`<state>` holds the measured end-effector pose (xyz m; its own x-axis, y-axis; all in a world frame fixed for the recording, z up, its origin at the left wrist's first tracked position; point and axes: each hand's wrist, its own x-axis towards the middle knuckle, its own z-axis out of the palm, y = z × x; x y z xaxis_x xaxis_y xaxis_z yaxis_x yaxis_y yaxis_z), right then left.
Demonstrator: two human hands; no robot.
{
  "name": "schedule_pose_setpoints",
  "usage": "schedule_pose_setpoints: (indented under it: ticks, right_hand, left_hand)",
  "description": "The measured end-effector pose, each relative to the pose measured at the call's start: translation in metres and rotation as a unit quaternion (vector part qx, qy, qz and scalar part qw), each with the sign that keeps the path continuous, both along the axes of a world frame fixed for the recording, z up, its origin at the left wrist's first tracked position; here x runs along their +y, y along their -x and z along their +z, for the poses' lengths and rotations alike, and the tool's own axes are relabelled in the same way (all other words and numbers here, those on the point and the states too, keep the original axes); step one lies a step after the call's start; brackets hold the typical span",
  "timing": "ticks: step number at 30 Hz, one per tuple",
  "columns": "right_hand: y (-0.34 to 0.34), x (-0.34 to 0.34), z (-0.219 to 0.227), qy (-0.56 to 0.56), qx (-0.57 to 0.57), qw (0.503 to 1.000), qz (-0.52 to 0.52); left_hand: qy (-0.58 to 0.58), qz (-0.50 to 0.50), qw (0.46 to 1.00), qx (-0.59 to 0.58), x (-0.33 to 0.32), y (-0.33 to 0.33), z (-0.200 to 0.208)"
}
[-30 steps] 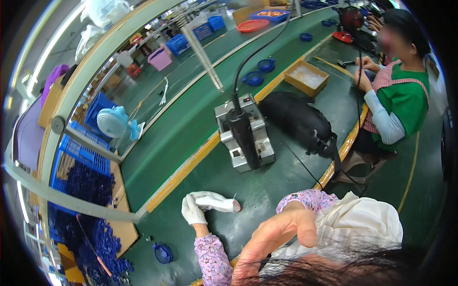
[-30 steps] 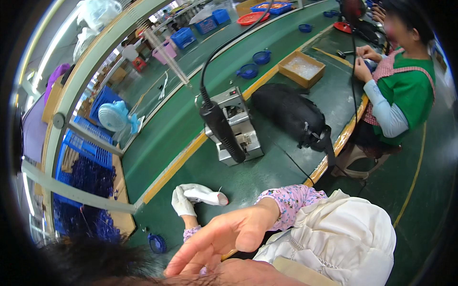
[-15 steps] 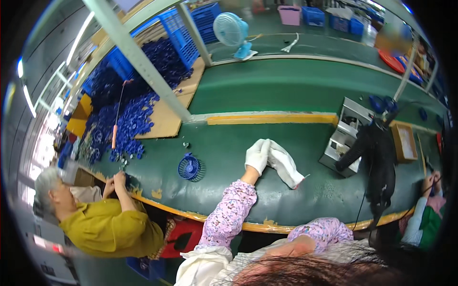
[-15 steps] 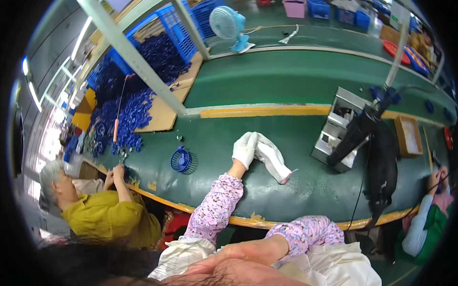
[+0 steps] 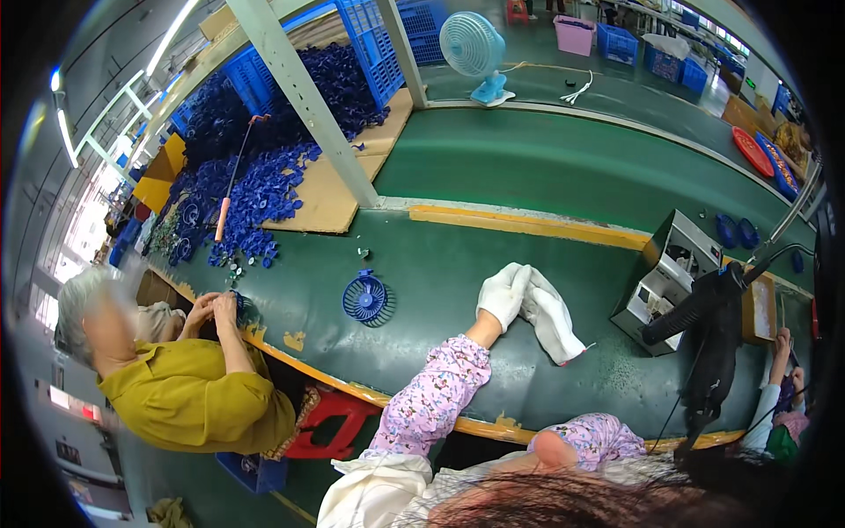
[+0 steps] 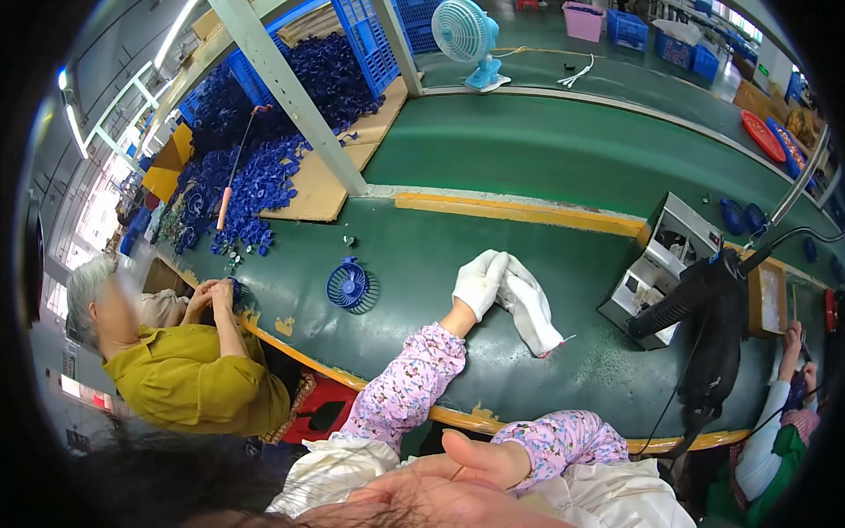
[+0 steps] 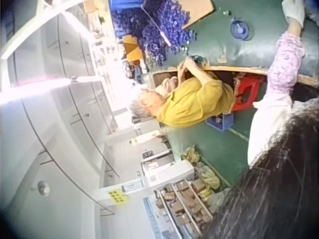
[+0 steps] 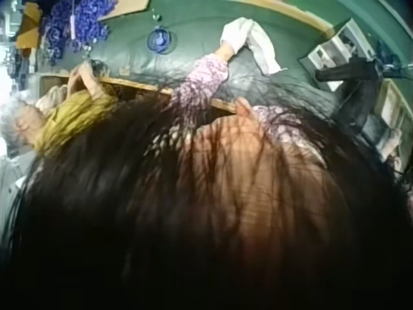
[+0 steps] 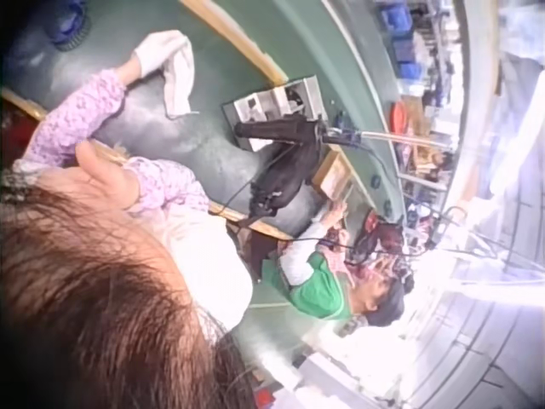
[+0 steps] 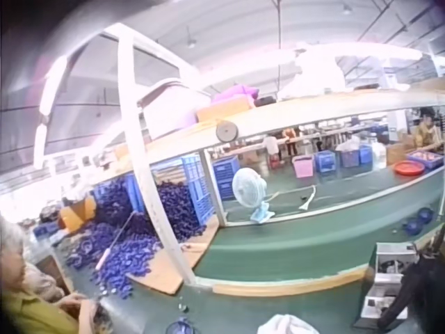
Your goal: The person assembles fan grilles by positioning parts and driving screws with a suspended electric screwdriver, then removes their gloves by hand.
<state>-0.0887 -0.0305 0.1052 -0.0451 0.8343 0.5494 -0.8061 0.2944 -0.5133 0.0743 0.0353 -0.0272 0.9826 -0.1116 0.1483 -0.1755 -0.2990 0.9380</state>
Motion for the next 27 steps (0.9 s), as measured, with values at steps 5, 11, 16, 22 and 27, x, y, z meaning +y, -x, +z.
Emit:
schedule_pose_setpoints:
  ticks: [5, 11, 16, 22, 27]
  right_hand:
    - [0.005, -0.006, -0.004, 0.013, 0.021, 1.000, -0.006]
    - [0.014, -0.016, -0.006, 0.028, 0.049, 0.998, -0.027]
    - [0.018, -0.014, -0.004, 0.021, 0.059, 0.998, -0.029]
    - [0.023, -0.010, -0.004, 0.012, 0.076, 0.996, -0.037]
    - [0.026, -0.009, -0.007, 0.012, 0.096, 0.995, -0.038]
  left_hand:
    - [-0.010, 0.000, 1.000, -0.006, 0.000, 0.001, 0.000]
    - [-0.011, 0.002, 1.000, -0.012, 0.002, 0.002, 0.004]
    - [0.002, -0.006, 1.000, 0.009, -0.001, 0.000, 0.002]
    - [0.007, -0.010, 1.000, 0.004, -0.004, 0.003, 0.005]
    - [0.028, 0.007, 0.999, 0.024, 0.005, 0.001, 0.000]
